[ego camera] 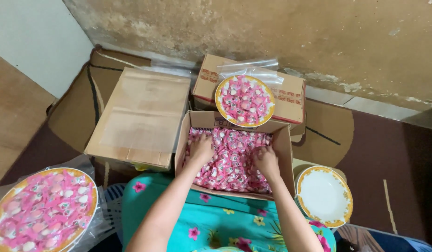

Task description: The person fills small plastic bags with individual pink and white candies from a large cardboard box and places a plate on top of the filled bags.

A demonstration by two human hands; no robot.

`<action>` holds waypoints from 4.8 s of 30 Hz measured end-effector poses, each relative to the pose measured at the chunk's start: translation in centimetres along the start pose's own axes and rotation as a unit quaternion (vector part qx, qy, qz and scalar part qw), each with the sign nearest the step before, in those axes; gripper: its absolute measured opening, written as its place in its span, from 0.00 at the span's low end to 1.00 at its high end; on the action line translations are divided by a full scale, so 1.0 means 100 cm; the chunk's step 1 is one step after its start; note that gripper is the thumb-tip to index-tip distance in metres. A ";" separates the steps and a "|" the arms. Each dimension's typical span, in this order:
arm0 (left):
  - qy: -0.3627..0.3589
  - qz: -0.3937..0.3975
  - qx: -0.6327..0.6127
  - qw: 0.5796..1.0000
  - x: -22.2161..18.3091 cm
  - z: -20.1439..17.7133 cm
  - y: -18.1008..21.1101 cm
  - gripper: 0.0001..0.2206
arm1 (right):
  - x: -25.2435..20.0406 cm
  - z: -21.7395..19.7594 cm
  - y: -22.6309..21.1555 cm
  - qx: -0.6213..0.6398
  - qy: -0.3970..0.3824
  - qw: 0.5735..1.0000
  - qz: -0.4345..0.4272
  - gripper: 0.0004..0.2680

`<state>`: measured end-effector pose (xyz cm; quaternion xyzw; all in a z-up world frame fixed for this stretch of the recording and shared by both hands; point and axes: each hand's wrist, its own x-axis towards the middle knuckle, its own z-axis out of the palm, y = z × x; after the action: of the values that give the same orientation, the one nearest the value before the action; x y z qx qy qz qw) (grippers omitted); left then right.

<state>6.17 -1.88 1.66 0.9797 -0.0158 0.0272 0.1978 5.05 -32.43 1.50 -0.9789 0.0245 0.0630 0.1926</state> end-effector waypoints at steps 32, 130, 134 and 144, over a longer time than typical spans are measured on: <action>-0.027 0.103 0.027 0.994 0.169 -0.118 0.073 0.24 | 0.117 -0.118 -0.166 0.022 0.081 0.974 -0.210 0.21; 0.177 0.151 0.019 0.972 0.095 -0.058 0.127 0.22 | 0.042 -0.043 -0.127 0.748 0.142 0.622 0.182 0.14; 0.156 0.167 0.025 0.973 0.107 -0.052 0.127 0.24 | 0.017 -0.089 -0.141 0.743 0.096 0.642 0.163 0.13; 0.035 0.197 -0.001 0.980 0.132 -0.070 0.123 0.26 | 0.028 -0.096 -0.095 0.717 0.092 0.679 0.127 0.09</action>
<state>18.55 -10.80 13.66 0.9556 -0.2016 0.1002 0.1899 9.61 -27.40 13.48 -0.5295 0.2040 -0.0403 0.8224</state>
